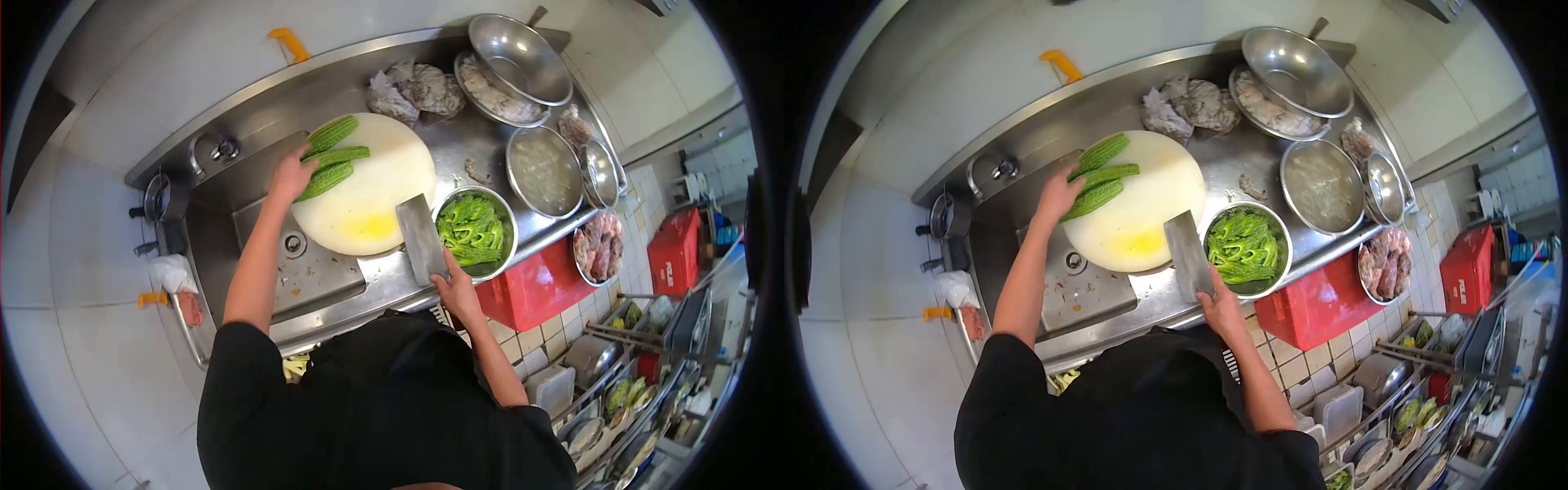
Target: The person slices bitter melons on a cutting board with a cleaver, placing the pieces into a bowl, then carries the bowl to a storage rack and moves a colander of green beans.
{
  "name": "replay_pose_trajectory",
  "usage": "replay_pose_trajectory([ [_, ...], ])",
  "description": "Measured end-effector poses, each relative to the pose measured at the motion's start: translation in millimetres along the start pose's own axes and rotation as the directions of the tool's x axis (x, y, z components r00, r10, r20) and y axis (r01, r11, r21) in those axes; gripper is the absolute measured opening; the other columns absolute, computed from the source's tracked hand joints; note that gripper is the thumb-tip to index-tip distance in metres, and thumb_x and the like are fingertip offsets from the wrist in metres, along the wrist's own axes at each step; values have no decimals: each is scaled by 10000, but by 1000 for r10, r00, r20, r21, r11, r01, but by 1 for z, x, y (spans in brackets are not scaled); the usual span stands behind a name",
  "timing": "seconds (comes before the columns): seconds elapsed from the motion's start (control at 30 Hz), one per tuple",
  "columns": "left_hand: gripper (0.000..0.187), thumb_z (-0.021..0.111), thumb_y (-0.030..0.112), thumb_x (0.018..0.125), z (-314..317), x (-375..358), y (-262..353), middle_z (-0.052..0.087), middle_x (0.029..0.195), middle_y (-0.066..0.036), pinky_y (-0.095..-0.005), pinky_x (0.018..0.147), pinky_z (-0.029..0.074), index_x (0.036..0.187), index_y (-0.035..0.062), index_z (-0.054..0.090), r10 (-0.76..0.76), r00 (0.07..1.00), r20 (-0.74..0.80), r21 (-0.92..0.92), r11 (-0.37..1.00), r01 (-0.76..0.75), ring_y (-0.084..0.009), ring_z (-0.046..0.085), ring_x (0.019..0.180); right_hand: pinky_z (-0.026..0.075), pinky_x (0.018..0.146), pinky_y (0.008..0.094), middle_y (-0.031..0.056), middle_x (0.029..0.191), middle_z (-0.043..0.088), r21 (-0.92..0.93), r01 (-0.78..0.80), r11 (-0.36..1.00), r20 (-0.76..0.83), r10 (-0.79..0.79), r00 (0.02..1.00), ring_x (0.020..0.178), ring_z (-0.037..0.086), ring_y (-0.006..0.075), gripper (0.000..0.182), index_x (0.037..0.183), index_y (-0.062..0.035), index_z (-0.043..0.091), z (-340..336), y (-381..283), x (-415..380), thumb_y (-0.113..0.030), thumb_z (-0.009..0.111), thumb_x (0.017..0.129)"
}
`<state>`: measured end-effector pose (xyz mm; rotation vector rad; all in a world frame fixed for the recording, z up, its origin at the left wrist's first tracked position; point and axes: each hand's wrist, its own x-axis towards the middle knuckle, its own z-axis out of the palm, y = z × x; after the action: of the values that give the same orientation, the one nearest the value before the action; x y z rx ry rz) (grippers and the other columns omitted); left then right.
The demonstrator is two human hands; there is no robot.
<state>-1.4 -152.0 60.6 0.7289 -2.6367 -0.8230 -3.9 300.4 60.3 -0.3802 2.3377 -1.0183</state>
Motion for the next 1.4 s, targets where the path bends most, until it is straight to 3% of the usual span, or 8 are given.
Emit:
replay_pose_trajectory([
  [0.23,500,806,307,786,39,107,-20,712,1204,-196,-470,911,554,1248,129,737,1,932,362,132,990,-52,-380,706,1044,506,986,522,320,1177,685,-93,44,995,-112,-54,992,1145,644,480,712,1586,-147,385,15,1,-16,-232,681,944],
  [0.57,468,800,191,787,12,106,10,672,1083,-175,-478,894,523,1232,75,709,407,890,-205,140,912,-385,-392,645,1035,504,1007,463,287,1268,671,165,65,984,-118,-46,992,1195,649,423,686,1590,-121,392,9,12,-28,-228,669,972],
  [0.73,480,815,170,796,-5,74,68,657,1046,-168,-460,888,520,1243,39,698,426,890,-165,8,903,-430,-352,638,1005,496,1032,421,277,1343,654,324,-86,942,-223,165,961,1210,657,361,675,1584,-101,416,-26,30,-60,-195,679,970],
  [0.87,468,819,184,802,24,8,109,675,1040,-156,-441,869,531,1226,14,716,298,954,15,-313,908,-279,-308,648,941,566,776,389,221,1268,703,209,-94,973,-341,163,926,809,703,241,677,1573,-80,437,-34,87,-65,-147,695,951],
  [1.0,504,821,216,748,94,-34,108,677,1065,-196,-433,876,529,1195,3,731,295,931,215,-266,935,-235,-341,655,952,485,482,320,38,755,588,335,-206,919,-209,286,935,570,539,109,696,1608,-126,405,-54,51,-73,-57,668,967],
  [1.1,631,851,295,774,138,-53,92,687,1087,-209,-415,943,526,1291,-24,680,390,891,232,-98,921,-377,-334,663,1020,518,805,378,207,1127,640,256,-144,956,-270,213,939,890,663,271,691,1588,-84,415,-48,49,-72,-93,674,948],
  [1.2,675,876,337,793,119,-44,92,706,1094,-188,-375,897,538,1307,-44,661,168,942,291,-341,938,-62,-260,664,1001,538,956,411,288,1310,672,244,-53,968,-229,110,967,1046,727,344,700,1593,-116,413,-48,25,-69,-113,680,946],
  [1.4,334,810,160,871,66,-61,34,740,966,-112,-298,783,545,1139,-30,749,69,954,291,-319,947,29,-154,662,813,480,1052,433,290,1398,604,176,46,983,17,-49,999,1262,625,425,746,1621,-195,361,-19,-21,-39,-124,686,954],
])
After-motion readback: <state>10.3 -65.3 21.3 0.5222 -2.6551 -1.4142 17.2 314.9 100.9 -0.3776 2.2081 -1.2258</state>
